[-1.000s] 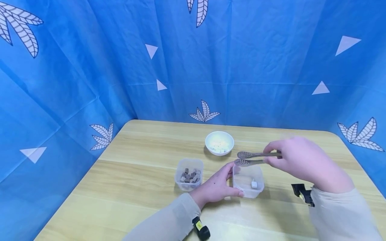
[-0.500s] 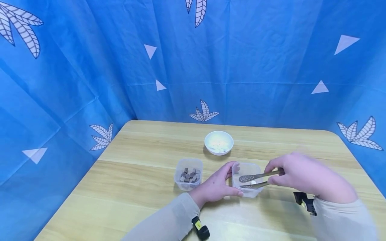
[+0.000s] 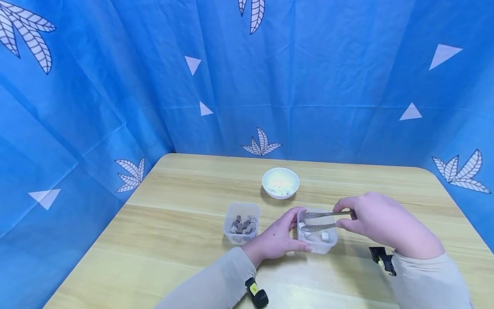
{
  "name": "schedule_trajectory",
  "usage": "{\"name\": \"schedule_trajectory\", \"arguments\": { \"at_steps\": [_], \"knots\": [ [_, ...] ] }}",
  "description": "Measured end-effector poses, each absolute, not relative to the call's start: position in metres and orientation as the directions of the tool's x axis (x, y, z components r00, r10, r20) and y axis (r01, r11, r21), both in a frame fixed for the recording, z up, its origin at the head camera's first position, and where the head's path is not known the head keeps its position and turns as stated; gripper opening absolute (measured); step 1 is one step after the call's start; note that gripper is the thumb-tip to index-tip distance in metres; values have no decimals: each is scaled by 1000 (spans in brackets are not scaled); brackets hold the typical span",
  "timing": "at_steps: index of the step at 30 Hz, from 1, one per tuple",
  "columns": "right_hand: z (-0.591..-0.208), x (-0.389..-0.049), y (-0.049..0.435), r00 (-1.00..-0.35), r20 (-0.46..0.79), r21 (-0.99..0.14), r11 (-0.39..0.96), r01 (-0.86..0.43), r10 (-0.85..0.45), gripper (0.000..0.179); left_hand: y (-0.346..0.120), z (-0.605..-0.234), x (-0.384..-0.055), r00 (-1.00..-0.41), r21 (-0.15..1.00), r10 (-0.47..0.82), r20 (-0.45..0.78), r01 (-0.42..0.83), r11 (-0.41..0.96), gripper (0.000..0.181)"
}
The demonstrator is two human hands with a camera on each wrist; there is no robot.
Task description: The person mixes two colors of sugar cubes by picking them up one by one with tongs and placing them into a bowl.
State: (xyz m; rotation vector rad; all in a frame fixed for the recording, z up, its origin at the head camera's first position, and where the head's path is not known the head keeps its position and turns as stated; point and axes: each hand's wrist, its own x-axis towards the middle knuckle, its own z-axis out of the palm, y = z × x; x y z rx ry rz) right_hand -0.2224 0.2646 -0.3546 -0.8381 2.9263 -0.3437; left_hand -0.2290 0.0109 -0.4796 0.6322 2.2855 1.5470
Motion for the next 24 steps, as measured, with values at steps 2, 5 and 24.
{"name": "schedule_trajectory", "arguments": {
  "at_steps": [2, 5, 24],
  "knots": [
    [-353, -221, 265, -849, -12, -235, 827, -511, -528, 24, 11, -480, -229, -854, 930, 520, -8, 184, 317, 97],
    [-353, -220, 265, -852, -37, -237, 833, -500, -522, 21, 12, -480, -230, -854, 930, 521, -10, 183, 319, 98],
    [-351, -218, 270, -841, -50, -253, 821, -511, -539, 16, 12, -481, -228, -858, 926, 513, -10, 186, 330, 99]
  ]
}}
